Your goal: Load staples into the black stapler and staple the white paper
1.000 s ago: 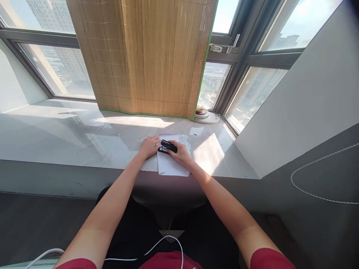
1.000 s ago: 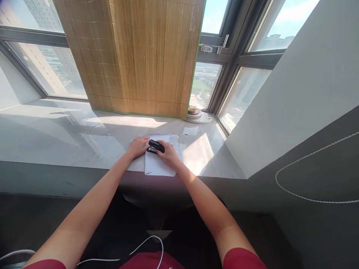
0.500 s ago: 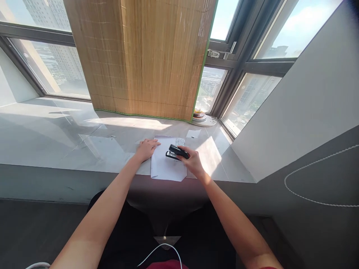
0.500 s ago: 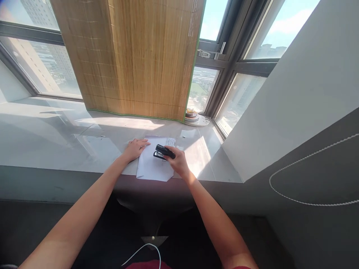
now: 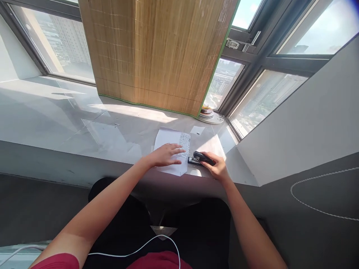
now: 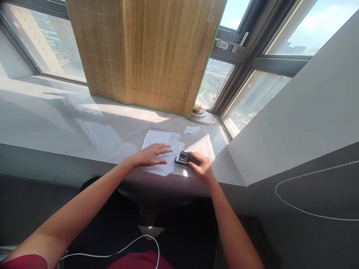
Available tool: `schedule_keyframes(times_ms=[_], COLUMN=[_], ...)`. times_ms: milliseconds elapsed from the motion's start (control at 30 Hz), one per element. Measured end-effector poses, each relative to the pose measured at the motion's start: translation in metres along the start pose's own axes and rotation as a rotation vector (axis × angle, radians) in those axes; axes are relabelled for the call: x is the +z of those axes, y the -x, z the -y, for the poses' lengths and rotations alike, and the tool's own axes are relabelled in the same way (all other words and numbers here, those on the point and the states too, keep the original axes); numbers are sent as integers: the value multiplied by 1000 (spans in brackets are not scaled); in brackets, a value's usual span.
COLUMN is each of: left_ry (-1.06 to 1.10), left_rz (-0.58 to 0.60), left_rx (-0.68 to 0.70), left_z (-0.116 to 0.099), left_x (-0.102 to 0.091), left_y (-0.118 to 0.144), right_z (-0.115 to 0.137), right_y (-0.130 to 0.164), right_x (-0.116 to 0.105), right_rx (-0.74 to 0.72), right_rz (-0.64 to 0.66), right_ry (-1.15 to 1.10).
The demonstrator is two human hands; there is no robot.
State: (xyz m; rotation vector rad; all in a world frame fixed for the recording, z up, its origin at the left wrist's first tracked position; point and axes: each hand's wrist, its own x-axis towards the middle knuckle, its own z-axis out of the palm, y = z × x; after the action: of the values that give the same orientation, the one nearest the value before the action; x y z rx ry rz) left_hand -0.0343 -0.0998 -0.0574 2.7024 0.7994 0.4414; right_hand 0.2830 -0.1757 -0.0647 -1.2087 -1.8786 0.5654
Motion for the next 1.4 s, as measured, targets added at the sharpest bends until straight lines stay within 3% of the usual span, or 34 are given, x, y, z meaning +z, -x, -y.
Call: schedule_keyframes(times_ms=[100,200,333,567,900,1400], left_ry=[-40,-47,-46,-24,-57,-3], left_rz=[72,94,60,13,14,-21], left_rx=[-88,-135,-182,-277,-314,-311], left_z=[-19,-24,-27,-43,-35,-37], left_x=[13,18,20,33,35,36], left_y=[-8,-14,-18,-26,-23,-25], right_z=[5,4,3,10,15,17], right_y=[-3,-6,-12,-25,-28,-28], right_x=[1,6,14,29,42,45], right_rx=[-25,-55,-64,-181,-181,-149], right_rz=[75,35,-44,3,-62,-7], right_ry=[10,52,85,166,308,328])
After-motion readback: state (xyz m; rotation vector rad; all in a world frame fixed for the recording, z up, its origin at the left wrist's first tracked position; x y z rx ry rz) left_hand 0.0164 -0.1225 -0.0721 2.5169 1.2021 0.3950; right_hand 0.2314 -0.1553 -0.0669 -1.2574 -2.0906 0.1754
